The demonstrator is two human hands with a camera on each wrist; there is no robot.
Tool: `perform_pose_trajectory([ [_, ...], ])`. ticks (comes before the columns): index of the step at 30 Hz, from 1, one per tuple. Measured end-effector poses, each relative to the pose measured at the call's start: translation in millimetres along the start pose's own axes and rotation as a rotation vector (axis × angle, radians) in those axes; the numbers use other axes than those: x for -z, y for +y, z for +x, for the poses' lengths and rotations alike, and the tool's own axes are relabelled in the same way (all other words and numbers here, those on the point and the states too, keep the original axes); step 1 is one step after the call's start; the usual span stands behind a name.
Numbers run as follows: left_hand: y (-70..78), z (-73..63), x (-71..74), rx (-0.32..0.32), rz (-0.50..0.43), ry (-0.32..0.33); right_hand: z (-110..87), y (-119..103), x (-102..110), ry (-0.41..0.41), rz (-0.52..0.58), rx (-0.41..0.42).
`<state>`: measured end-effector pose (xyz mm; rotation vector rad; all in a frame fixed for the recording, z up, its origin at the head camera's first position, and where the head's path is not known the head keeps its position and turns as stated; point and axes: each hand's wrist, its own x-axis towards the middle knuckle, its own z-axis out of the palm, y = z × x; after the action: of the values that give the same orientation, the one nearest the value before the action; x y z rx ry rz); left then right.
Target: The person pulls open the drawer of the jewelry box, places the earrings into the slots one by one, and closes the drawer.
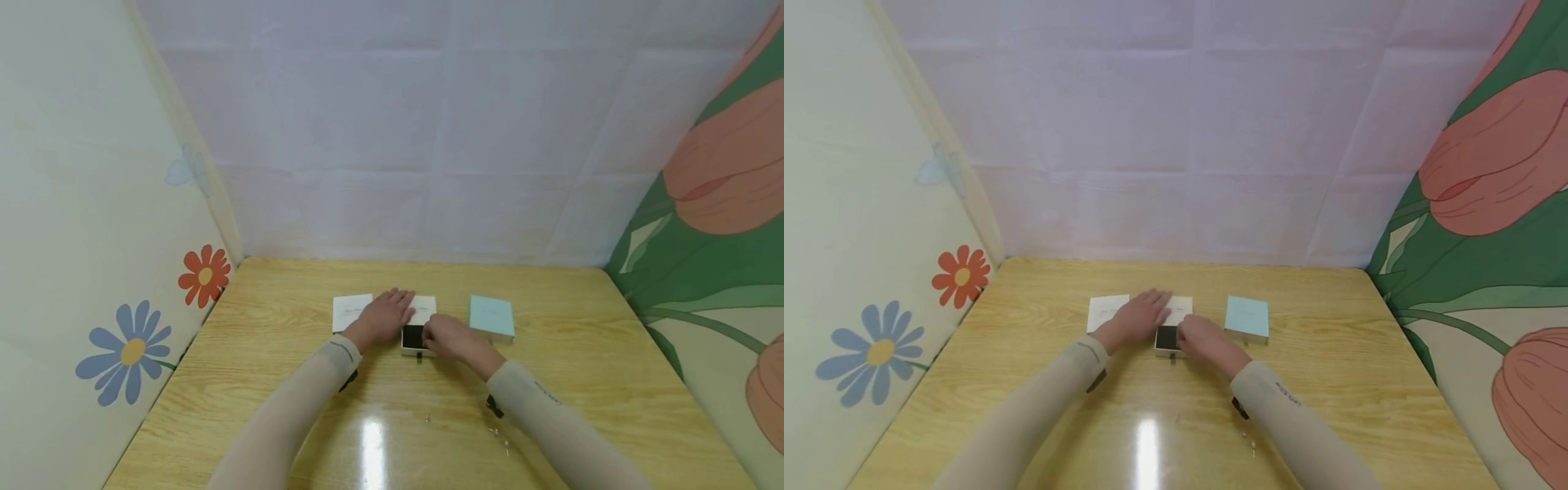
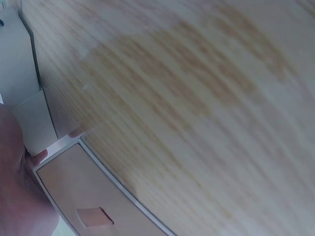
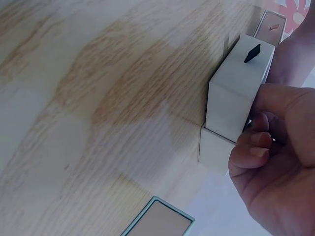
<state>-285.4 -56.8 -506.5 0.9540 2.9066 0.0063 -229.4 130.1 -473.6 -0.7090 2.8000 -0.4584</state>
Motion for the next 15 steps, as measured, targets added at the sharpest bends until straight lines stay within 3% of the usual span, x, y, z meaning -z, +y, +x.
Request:
perform_pose_trajectory([
  [15, 0.5, -1.3, 2.0, 0.007, -0.020, -0.012, -2.2, 0.9, -2.5, 0.083, -0.068, 0.012],
])
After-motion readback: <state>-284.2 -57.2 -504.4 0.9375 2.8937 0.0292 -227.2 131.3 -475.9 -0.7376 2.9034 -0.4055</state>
